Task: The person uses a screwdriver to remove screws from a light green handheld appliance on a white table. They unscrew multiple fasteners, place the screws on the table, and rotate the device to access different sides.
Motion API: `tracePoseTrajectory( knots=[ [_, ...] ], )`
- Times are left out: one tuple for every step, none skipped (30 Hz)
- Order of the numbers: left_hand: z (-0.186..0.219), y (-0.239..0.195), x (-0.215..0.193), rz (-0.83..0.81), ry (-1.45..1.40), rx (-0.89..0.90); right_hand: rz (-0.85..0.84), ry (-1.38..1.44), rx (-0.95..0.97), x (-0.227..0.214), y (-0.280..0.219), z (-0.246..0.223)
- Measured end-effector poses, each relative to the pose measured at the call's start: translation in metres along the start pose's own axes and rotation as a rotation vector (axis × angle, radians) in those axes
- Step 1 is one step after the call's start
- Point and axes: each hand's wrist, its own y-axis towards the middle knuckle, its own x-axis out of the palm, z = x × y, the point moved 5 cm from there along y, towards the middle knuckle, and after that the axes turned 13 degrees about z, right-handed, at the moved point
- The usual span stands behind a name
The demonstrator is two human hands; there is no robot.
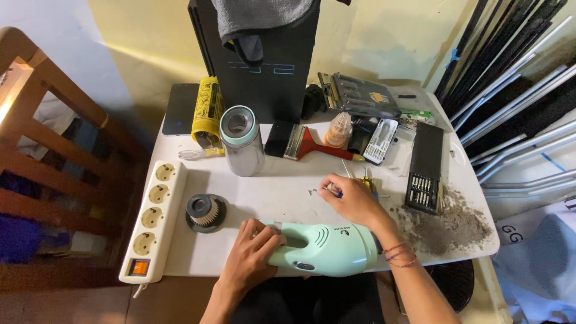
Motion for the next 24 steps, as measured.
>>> tracePoseTrajectory(
  knots=[
    [0.0,0.0,0.0,-0.001,-0.001,0.001,0.002,0.0,0.001,0.001,0.002,-0.002],
    [0.0,0.0,0.0,0.005,0.001,0.002,-0.007,-0.036,0.018,0.002,0.003,-0.003],
    [0.0,0.0,0.0,0.011,0.005,0.003,-0.016,-0.071,0.034,0.003,0.005,-0.004],
    [0.0,0.001,0.0,0.01,0.005,0.004,-0.016,-0.071,0.035,0.004,0.005,-0.001],
    [-0.001,0.001,0.0,0.012,-0.004,-0.011,-0.001,-0.052,0.006,0.005,0.006,-0.001],
    [-0.002,0.001,-0.001,0.014,-0.013,-0.025,0.014,-0.034,-0.024,0.006,0.007,-0.001],
    [-0.002,0.001,-0.001,0.014,-0.012,-0.025,0.014,-0.034,-0.024,0.005,0.008,-0.004],
    [-0.002,0.001,-0.001,0.02,-0.008,-0.03,-0.011,-0.039,0.002,0.005,0.008,-0.006],
    [-0.003,0.001,-0.001,0.026,-0.005,-0.035,-0.037,-0.044,0.028,0.004,0.007,-0.009],
    [-0.003,0.0,0.0,0.025,-0.005,-0.035,-0.037,-0.043,0.028,0.006,0.008,-0.006],
    [-0.004,0.0,0.0,0.031,-0.012,-0.052,-0.031,-0.065,0.002,0.007,0.009,-0.005],
    [-0.005,-0.001,0.0,0.038,-0.019,-0.069,-0.026,-0.087,-0.024,0.008,0.009,-0.004],
    [-0.006,-0.002,0.001,0.038,-0.02,-0.064,-0.021,-0.087,-0.024,0.014,0.011,0.006],
    [-0.007,-0.003,0.002,0.031,-0.007,-0.073,-0.001,-0.066,-0.11,0.019,0.012,0.011],
    [-0.008,-0.004,0.002,0.024,0.007,-0.08,0.02,-0.046,-0.197,0.024,0.013,0.016],
    [-0.008,-0.004,0.004,0.024,0.007,-0.073,0.027,-0.045,-0.198,0.021,0.013,0.013],
    [-0.008,-0.004,0.003,0.044,0.005,-0.071,-0.001,-0.089,-0.167,0.021,0.013,0.011],
    [-0.007,-0.004,0.003,0.064,0.003,-0.069,-0.029,-0.132,-0.136,0.021,0.013,0.009],
    [-0.007,-0.004,0.002,0.066,0.006,-0.063,-0.024,-0.131,-0.141,0.018,0.014,0.004],
    [-0.008,-0.004,0.002,0.07,0.004,-0.064,-0.068,-0.179,-0.1,0.018,0.014,0.002],
    [-0.008,-0.004,0.002,0.072,0.001,-0.065,-0.112,-0.226,-0.057,0.018,0.012,0.001],
    [-0.006,-0.004,0.002,0.073,0.003,-0.06,-0.108,-0.225,-0.06,0.016,0.011,-0.002],
    [-0.006,-0.004,0.002,0.079,-0.003,-0.068,-0.111,-0.243,-0.064,0.015,0.01,-0.004],
    [-0.006,-0.003,0.001,0.084,-0.01,-0.075,-0.114,-0.26,-0.069,0.013,0.01,-0.006]
  ],
)
